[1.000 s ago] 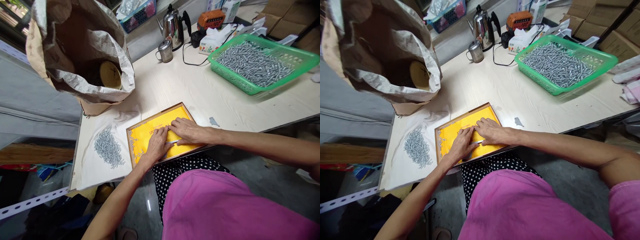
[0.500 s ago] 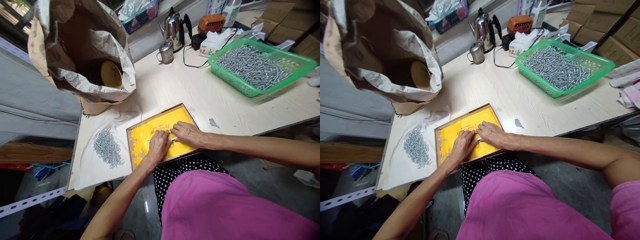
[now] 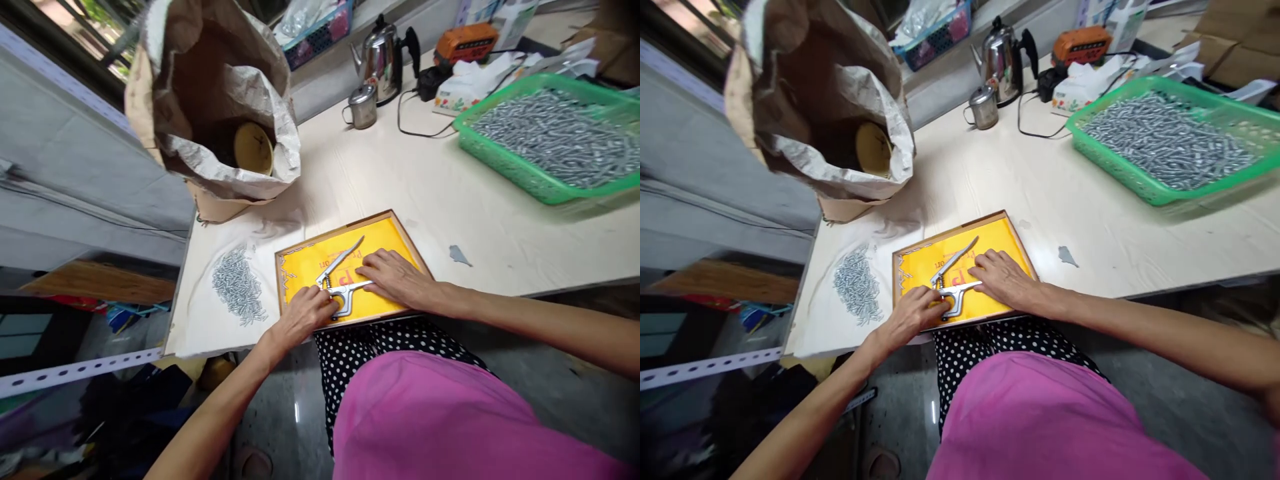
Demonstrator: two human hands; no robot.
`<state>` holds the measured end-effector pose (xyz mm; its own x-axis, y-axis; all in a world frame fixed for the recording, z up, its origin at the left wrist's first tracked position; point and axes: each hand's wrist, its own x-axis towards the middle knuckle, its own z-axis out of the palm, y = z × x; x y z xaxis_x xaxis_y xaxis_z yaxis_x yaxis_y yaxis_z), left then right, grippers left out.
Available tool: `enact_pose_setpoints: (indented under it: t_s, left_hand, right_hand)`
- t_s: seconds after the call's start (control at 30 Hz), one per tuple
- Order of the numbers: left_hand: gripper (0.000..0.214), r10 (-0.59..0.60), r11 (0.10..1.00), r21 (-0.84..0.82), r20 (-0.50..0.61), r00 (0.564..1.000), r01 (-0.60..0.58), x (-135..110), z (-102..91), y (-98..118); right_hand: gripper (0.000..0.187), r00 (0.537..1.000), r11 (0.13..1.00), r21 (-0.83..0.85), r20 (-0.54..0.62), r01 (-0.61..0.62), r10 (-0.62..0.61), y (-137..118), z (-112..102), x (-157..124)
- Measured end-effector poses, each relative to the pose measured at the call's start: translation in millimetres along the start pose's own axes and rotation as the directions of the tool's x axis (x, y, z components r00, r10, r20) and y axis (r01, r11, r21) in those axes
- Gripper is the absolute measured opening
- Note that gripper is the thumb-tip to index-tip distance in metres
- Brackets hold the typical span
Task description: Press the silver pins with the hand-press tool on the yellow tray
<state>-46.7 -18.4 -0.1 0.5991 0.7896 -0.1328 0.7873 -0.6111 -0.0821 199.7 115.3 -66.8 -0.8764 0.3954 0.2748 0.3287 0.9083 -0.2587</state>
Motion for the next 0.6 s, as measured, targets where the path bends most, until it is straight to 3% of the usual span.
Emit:
enact_pose_setpoints:
  t_s: [0.1,0.27,0.53,0.6]
  left_hand:
    - [0.021,0.096,0.995,0.029,0.057,0.994,-0.098,2,0.3,-2]
    - [0.021,0.156,0.987,0.025,0.025,0.987,-0.157,-5,6.4,-7]
    - [0.018,0.131,0.991,0.038,-0.060,0.990,-0.129,-35,12.7,-20]
    - [0.020,0.034,0.998,0.059,-0.165,0.986,-0.025,-47,12.7,-35]
  right_hand:
    - [0.014,0.998,0.999,-0.041,-0.044,0.034,-0.036,1,3,-2]
    - [0.010,0.996,0.995,-0.070,-0.037,0.077,-0.080,2,5,-1]
    - [0.021,0.991,0.994,-0.010,-0.082,0.106,-0.107,3,8,0]
    - [0.021,0.991,0.995,0.009,-0.084,0.101,-0.100,4,10,0]
